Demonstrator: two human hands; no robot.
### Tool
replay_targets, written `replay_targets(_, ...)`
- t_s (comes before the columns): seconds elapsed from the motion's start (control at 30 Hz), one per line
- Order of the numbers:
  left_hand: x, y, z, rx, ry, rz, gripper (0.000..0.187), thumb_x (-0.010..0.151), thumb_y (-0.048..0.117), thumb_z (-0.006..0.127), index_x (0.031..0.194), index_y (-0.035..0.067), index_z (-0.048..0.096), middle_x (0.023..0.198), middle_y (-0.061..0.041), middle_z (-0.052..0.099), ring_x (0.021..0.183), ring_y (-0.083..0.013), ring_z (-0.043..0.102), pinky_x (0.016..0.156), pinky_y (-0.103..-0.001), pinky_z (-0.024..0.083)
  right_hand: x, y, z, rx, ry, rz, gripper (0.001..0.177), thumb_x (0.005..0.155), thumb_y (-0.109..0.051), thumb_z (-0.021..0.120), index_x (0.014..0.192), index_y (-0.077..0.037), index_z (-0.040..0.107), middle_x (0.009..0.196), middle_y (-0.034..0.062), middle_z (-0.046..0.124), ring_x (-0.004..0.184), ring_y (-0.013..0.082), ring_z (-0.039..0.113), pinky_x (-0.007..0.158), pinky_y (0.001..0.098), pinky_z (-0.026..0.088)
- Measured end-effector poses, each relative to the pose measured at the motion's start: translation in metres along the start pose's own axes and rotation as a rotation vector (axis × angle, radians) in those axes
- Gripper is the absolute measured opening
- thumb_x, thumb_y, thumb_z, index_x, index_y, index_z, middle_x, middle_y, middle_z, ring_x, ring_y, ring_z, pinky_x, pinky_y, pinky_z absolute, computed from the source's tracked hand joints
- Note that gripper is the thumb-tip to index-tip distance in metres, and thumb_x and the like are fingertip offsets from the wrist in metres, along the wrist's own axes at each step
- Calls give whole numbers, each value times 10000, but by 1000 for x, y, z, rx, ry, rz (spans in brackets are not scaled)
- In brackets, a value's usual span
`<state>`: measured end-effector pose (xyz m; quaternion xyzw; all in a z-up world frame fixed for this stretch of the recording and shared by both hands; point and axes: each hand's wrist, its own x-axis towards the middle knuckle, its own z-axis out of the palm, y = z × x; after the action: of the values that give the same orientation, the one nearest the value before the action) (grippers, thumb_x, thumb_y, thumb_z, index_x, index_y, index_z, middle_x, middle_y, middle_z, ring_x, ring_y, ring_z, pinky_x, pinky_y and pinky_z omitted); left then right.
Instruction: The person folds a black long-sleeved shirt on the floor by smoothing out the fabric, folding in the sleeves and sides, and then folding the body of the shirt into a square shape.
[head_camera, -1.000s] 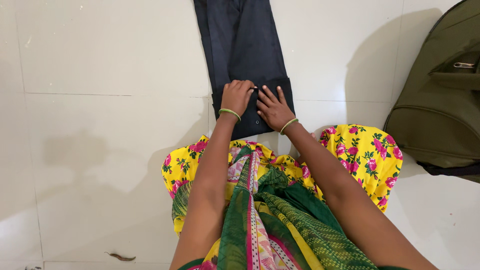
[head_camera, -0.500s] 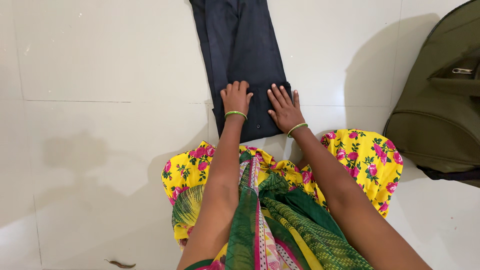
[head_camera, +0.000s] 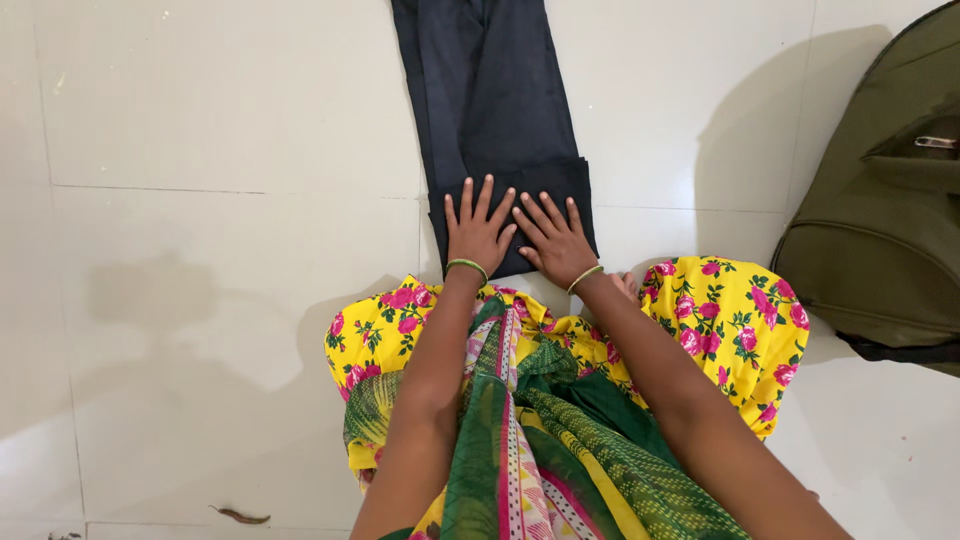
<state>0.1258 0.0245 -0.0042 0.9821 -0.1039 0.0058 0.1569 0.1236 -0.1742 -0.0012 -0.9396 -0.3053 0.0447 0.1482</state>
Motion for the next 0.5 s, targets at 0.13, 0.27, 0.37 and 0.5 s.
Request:
replay_targets(0.13,2,1,4,73,-37,-10,614,998,475,554,1574,331,399,1686,-93,242,1548,-403,185,1203,-683,133,2,3,4,-20,-56,10,697,993,-463,546,1603,-192,347,1698,52,246,1567,289,196,1234,605,83)
replay_targets(0.27,-1,-2,6,38,-39,-12,617,997,476,554,1572,314,402,1683,-94,251,1543,-391,186,1203,-671,123,5,5,0,0,-88,-9,732,989,-483,541,1624,-198,312,1711,49,222,1569,283,172,1229,614,75)
replay_targets(0.37,-13,-3,2,-39,-34,-41,645,1014,463,539,1596,229,388,1687,-103,253,1573,-323,197,1234,-659,108,-7,4,-11,20,-74,10,780,966,-522,553,1620,-183,296,1709,58,210,1578,295,157,1237,623,68)
replay_targets(0.5,-29,-11,-10,-35,68,-204,617,1061,416,502,1603,150,372,1706,-120,242,1593,-318,180,1252,-647,94,-37,-4,-19,23,-65,-12,814,957,-544,574,1616,-164,285,1701,76,204,1574,315,151,1228,639,61)
